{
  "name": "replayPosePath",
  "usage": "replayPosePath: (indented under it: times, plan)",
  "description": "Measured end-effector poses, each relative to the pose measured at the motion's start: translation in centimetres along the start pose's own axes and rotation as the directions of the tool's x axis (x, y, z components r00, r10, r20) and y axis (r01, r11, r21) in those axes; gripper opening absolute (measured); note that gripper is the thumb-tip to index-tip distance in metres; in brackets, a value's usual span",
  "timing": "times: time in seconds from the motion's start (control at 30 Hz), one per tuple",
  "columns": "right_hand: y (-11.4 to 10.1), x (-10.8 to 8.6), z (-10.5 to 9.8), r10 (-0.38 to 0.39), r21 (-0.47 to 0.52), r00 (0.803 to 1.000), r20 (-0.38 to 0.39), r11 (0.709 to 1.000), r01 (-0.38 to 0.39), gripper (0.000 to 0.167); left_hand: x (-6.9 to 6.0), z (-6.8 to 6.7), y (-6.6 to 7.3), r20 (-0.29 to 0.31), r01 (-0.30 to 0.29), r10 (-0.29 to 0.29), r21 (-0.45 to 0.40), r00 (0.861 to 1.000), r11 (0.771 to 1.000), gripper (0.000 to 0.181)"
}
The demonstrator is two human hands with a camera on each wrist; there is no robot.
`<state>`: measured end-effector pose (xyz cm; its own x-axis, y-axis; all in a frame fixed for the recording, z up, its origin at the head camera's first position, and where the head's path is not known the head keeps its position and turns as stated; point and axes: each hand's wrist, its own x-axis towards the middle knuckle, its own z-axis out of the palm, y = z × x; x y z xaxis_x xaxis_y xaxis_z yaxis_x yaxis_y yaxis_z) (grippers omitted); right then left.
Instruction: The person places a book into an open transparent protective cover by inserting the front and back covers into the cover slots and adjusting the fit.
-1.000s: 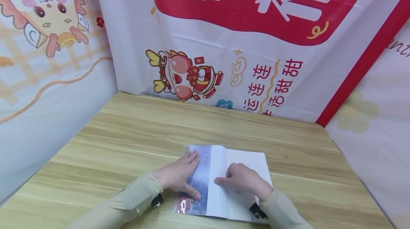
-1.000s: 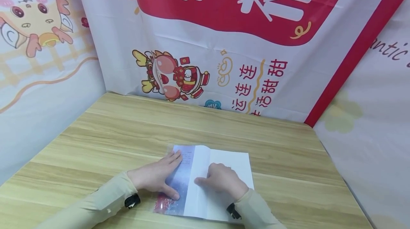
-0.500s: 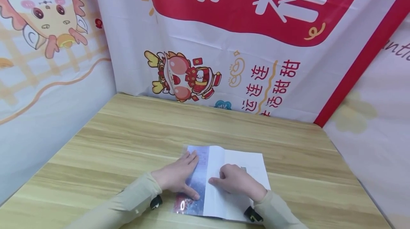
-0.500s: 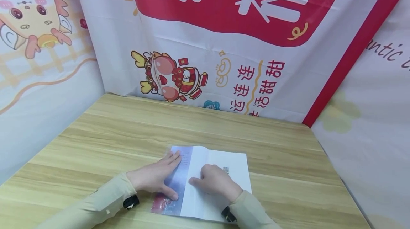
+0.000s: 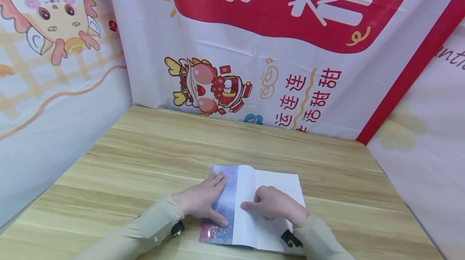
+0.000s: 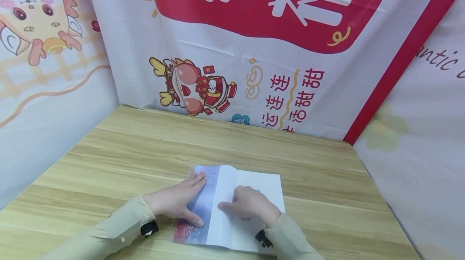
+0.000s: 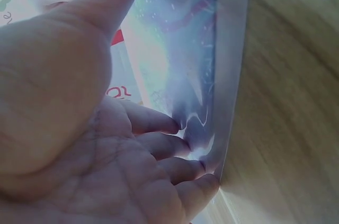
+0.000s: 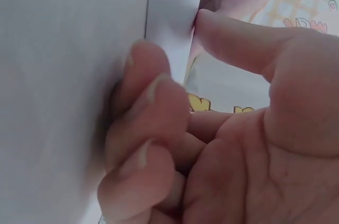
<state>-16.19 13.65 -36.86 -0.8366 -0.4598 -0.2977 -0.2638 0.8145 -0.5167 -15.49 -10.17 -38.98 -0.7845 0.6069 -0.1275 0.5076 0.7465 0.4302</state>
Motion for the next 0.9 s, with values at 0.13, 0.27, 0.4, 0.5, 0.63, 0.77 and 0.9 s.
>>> replayPosePath:
  times: [0.13, 0.27, 0.4, 0.5, 0.63, 0.77, 0.9]
  plan:
    - [-0.2, 0.4, 0.2, 0.026, -0.015, 0.999, 0.026, 1.000, -0.025, 0.050, 0.0, 0.1, 0.0, 0.003, -0.005, 0.005, -0.010, 1.000, 1.000, 0.120]
    - [-0.5, 0.8, 0.3, 0.036, -0.032, 0.999, 0.037, 0.999, -0.035, 0.045, 0.0, 0.1, 0.0, 0.004, -0.010, 0.010, -0.009, 1.000, 1.000, 0.120]
    - [-0.9, 1.2, 0.2, 0.023, -0.023, 0.999, 0.031, 0.999, -0.022, 0.041, 0.0, 0.0, 0.0, 0.000, -0.008, 0.008, 0.009, 1.000, 1.000, 0.120]
    - [-1.2, 1.4, 0.4, 0.033, -0.012, 0.999, 0.025, 0.999, -0.033, 0.040, -0.1, 0.1, 0.0, 0.000, -0.008, 0.008, 0.023, 1.000, 1.000, 0.121]
    - [-1.5, 1.5, 0.4, 0.053, -0.012, 0.998, 0.019, 0.999, -0.052, 0.040, 0.0, 0.0, 0.2, 0.002, -0.007, 0.007, 0.030, 1.000, 1.000, 0.121]
    - [-1.7, 1.5, 0.4, 0.046, -0.009, 0.999, 0.014, 0.999, -0.046, 0.043, 0.0, 0.0, 0.2, 0.001, 0.006, -0.006, 0.031, 1.000, 1.000, 0.122]
    - [-1.9, 1.5, 0.5, 0.025, -0.015, 1.000, 0.009, 1.000, -0.025, 0.045, -0.1, -0.1, 0.1, -0.002, 0.009, -0.009, 0.024, 1.000, 1.000, 0.122]
